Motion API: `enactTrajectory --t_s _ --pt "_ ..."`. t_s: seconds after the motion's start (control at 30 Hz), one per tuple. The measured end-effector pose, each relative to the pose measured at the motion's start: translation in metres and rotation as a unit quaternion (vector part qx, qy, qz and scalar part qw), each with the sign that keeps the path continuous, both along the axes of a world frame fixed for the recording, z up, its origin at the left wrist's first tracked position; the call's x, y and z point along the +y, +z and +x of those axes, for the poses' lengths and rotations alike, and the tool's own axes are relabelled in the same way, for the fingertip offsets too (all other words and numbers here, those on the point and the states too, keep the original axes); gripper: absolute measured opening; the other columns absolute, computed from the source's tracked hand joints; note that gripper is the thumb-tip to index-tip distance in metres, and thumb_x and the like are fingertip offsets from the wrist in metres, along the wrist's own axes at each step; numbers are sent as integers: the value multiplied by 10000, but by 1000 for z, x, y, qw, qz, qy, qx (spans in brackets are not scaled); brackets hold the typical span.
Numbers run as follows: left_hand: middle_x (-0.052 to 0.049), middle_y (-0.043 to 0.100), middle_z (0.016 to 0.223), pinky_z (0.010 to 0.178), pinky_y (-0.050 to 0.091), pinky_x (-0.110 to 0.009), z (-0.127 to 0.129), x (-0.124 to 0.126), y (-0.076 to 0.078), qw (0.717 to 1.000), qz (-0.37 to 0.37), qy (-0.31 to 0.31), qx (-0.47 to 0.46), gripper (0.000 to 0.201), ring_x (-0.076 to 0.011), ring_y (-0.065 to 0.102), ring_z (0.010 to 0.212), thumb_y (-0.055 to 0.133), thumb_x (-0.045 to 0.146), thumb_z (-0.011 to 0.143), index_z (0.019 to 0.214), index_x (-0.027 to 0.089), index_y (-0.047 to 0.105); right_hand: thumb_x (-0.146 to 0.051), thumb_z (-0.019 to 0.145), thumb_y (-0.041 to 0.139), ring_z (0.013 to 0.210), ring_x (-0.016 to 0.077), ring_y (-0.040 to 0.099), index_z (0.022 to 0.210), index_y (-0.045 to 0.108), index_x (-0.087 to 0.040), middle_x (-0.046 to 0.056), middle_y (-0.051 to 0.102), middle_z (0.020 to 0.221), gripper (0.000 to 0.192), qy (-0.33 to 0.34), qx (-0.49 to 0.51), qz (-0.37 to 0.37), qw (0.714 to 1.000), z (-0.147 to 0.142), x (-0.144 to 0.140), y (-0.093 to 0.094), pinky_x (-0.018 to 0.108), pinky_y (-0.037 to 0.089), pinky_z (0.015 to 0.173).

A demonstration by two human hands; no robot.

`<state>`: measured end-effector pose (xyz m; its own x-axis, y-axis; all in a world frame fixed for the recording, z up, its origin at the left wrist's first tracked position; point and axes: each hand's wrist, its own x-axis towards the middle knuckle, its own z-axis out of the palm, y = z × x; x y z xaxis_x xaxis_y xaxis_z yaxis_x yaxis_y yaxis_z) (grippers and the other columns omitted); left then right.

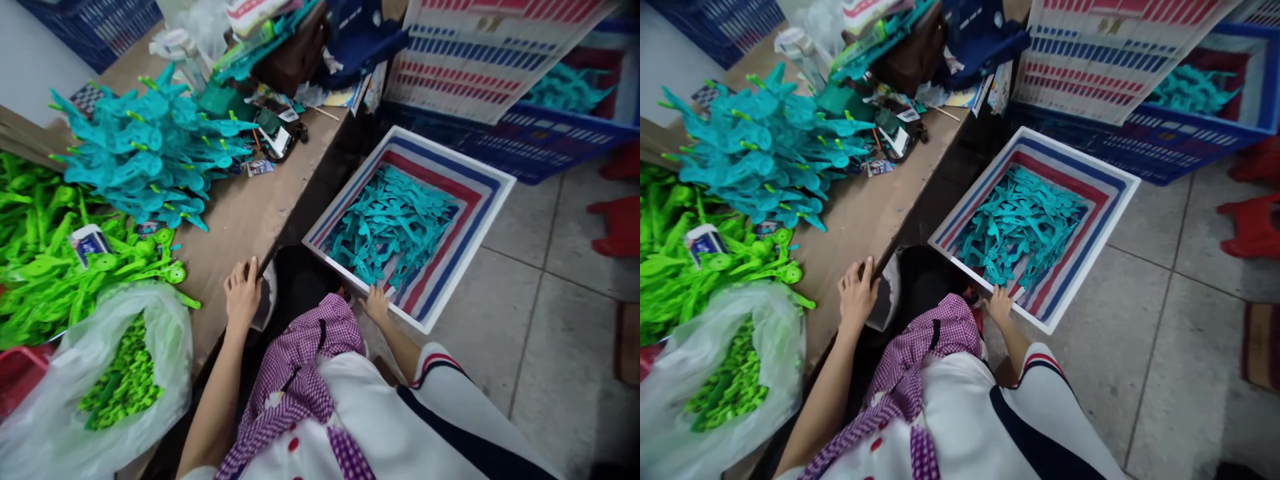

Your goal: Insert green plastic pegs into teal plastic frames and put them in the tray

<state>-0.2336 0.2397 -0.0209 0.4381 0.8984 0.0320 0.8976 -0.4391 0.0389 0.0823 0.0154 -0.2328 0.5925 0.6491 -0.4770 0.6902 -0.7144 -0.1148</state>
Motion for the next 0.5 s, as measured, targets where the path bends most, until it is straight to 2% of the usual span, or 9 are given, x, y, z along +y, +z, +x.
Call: enactTrajectory --t_s 0.1,0.23,0.4,0.5 --pt "-205 460 1435 1057 348 -509 -1 1 -4 1000 8 13 5 537 -340 413 1335 410 312 966 1486 180 391 -387 843 556 1435 367 223 1513 209 -54 267 327 1504 824 6 -33 -60 998 -2 6 -15 584 237 1104" --pt "-201 483 1420 1049 369 -499 0 1 -5 1000 17 15 7 513 -331 440 1321 402 313 974 1469 182 424 -371 792 588 1426 380 216 1523 207 -77 246 337 1496 875 13 -43 -90 995 1 12 -20 591 205 1111" --pt "-192 510 1394 1041 387 -505 -2 2 -7 1000 16 10 -17 501 -330 461 1315 443 305 960 1448 194 454 -340 765 588 1421 362 249 1516 245 -105 218 375 1482 858 -32 18 -107 994 1 23 -6 585 152 1145" --pt "-200 514 1365 1014 419 -519 -6 7 -7 997 26 18 -63 511 -340 505 1264 526 330 920 1410 189 491 -307 757 591 1416 362 276 1467 355 -104 219 416 1459 775 -90 70 -105 988 5 37 11 574 160 1146"
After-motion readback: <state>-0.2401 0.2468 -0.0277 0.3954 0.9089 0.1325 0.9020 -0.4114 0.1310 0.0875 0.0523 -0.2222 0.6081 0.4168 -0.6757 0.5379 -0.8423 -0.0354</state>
